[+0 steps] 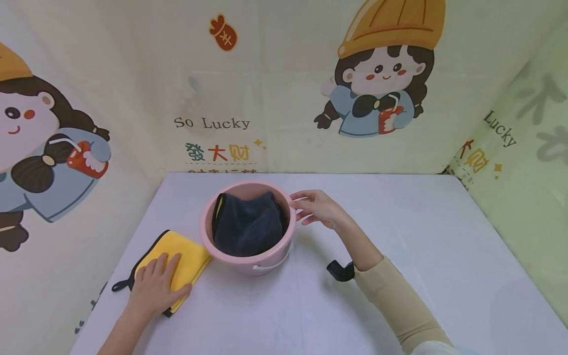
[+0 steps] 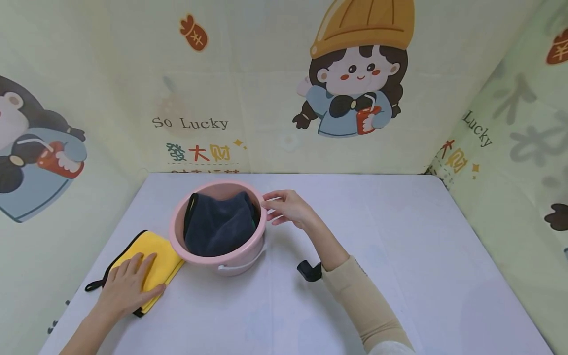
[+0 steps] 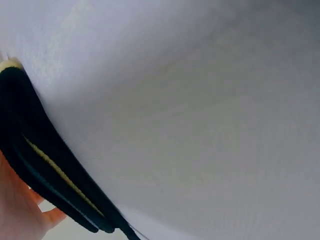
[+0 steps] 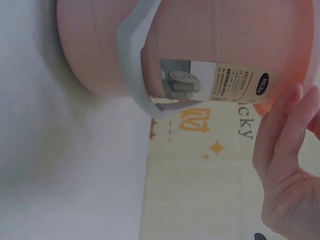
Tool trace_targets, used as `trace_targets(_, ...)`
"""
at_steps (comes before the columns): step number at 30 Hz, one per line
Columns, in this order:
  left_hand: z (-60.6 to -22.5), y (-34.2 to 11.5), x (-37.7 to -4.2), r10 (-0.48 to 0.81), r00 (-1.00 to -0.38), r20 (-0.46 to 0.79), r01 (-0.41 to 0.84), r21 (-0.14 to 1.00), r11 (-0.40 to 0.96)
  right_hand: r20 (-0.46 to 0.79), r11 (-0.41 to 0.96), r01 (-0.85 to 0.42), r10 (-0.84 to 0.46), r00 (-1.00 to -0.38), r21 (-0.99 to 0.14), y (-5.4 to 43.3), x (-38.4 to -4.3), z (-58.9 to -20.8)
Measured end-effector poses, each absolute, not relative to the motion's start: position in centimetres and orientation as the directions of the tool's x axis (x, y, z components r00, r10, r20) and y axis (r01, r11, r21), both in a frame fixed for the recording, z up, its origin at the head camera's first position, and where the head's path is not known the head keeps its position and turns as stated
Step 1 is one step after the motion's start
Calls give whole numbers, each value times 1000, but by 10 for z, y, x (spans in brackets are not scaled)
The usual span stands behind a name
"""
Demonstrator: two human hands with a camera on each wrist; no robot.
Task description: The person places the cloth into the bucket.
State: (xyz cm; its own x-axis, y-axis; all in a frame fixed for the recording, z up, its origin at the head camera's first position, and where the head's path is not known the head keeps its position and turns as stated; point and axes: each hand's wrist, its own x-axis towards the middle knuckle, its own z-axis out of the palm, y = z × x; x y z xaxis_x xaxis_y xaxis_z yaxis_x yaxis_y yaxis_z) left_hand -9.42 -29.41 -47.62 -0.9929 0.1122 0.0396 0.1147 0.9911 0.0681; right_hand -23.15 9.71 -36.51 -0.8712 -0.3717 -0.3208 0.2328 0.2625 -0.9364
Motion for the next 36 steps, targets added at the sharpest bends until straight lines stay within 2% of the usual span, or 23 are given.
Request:
trace_targets(10,-479,-291,-99,152,-985,84,156,36,987,-325,281,230,-366,-872,-932,97,-232,-363)
trace_targets(22,-483,-294,-103,218,-928,302,229,0,974,-334,290,236,-361,-870,-928,96,-232,-362)
trace_targets(30,-482,-291,-102,161,-939,304,177,24,984,-333,291,234,-363,-870,-928,96,-231,-361)
trace_targets(36,-479,-292,-100,139,-915,380,152,6,988,-337,281,244,-359,-870,-928,95,-230,-362)
